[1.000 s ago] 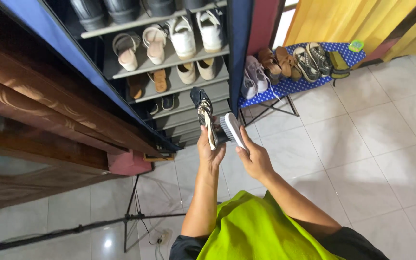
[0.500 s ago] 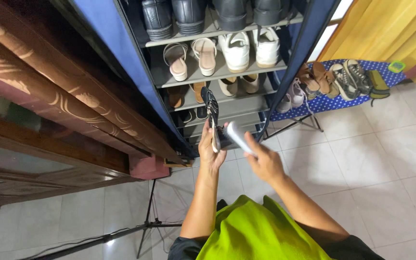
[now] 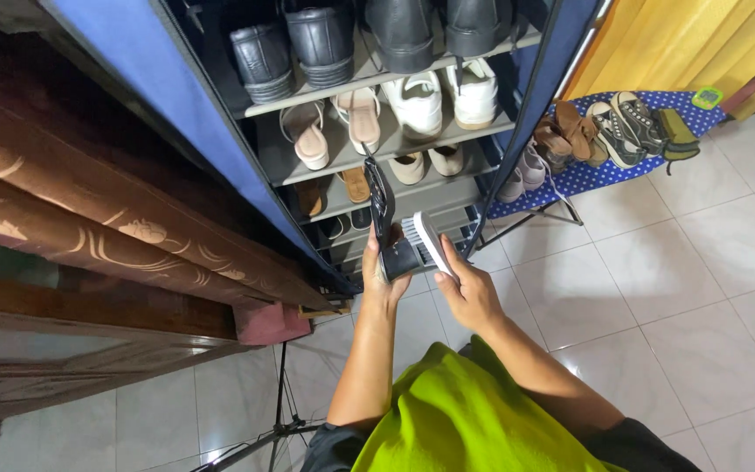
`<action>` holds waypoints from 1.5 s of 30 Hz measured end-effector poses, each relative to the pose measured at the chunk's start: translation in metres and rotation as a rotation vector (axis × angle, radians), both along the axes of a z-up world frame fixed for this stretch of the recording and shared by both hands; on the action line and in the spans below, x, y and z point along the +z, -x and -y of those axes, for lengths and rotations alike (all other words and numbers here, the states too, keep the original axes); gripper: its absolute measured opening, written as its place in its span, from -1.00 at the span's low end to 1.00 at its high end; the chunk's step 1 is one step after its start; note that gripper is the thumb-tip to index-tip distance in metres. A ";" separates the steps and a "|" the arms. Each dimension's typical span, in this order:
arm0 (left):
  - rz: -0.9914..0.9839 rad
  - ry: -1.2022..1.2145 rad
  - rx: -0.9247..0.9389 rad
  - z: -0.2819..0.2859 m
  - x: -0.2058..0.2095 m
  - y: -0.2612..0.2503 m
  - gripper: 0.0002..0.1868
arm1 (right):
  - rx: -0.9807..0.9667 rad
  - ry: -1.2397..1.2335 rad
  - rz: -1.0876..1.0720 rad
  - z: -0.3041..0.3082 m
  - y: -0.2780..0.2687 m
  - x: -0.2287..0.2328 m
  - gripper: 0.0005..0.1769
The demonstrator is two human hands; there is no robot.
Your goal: The person removes shoes from a blue shoe rack and uses a brush to clean them. They handle a black sandal and a white sneaker, brushing the soles and uppers, then return the shoes to the rack.
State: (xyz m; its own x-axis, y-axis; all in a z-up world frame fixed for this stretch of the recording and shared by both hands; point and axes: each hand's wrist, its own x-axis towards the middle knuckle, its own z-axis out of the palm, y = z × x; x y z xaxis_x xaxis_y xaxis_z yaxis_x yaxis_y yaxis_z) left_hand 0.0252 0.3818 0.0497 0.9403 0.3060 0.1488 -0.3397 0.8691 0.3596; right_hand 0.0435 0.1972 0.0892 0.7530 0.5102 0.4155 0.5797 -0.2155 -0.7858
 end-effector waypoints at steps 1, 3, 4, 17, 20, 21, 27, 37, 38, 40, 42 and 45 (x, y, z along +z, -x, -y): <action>-0.004 0.000 -0.001 -0.002 -0.015 -0.004 -0.24 | -0.001 0.000 -0.004 0.003 -0.002 0.001 -0.30; -0.181 0.022 -0.175 -0.009 -0.040 -0.019 -0.25 | 0.056 -0.057 0.137 0.006 -0.013 0.006 -0.33; -0.176 0.018 -0.166 -0.011 -0.055 -0.027 -0.25 | 0.064 -0.061 0.142 0.006 -0.021 0.022 -0.33; -0.084 -0.093 0.111 0.031 -0.032 -0.067 -0.34 | 0.083 0.023 0.029 0.068 -0.052 0.014 -0.27; -0.085 -0.289 0.140 0.061 -0.006 -0.074 -0.32 | -0.007 0.169 -0.109 0.071 -0.073 0.041 -0.27; -0.249 -0.493 0.172 0.077 0.015 -0.074 -0.12 | -0.113 0.337 -0.289 0.070 -0.083 0.054 -0.27; -0.036 -0.248 0.290 0.046 -0.040 -0.099 -0.41 | 0.174 -0.124 0.197 0.089 -0.083 0.039 -0.36; -0.146 -0.263 0.342 0.088 -0.017 -0.103 -0.22 | 0.145 -0.025 0.086 0.116 -0.101 0.024 -0.32; -0.206 -0.404 0.330 0.095 -0.011 -0.101 -0.11 | 0.065 0.081 -0.130 0.113 -0.102 0.033 -0.30; -0.269 -0.548 0.310 0.108 0.000 -0.100 0.00 | -0.012 0.186 -0.352 0.111 -0.107 0.041 -0.27; -0.253 -0.493 0.252 0.119 0.009 -0.105 0.03 | -0.009 0.133 -0.223 0.112 -0.115 0.042 -0.33; -0.106 -0.307 0.287 0.065 -0.051 -0.113 -0.18 | 0.118 -0.016 0.003 0.117 -0.093 0.013 -0.30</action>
State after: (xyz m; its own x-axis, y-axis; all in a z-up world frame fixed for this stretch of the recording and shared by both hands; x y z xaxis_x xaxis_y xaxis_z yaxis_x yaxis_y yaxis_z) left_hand 0.1382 0.3164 -0.0014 0.8387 0.5137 0.1808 -0.4991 0.5922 0.6326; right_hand 0.1367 0.0805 0.1022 0.6873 0.5883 0.4260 0.6022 -0.1336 -0.7871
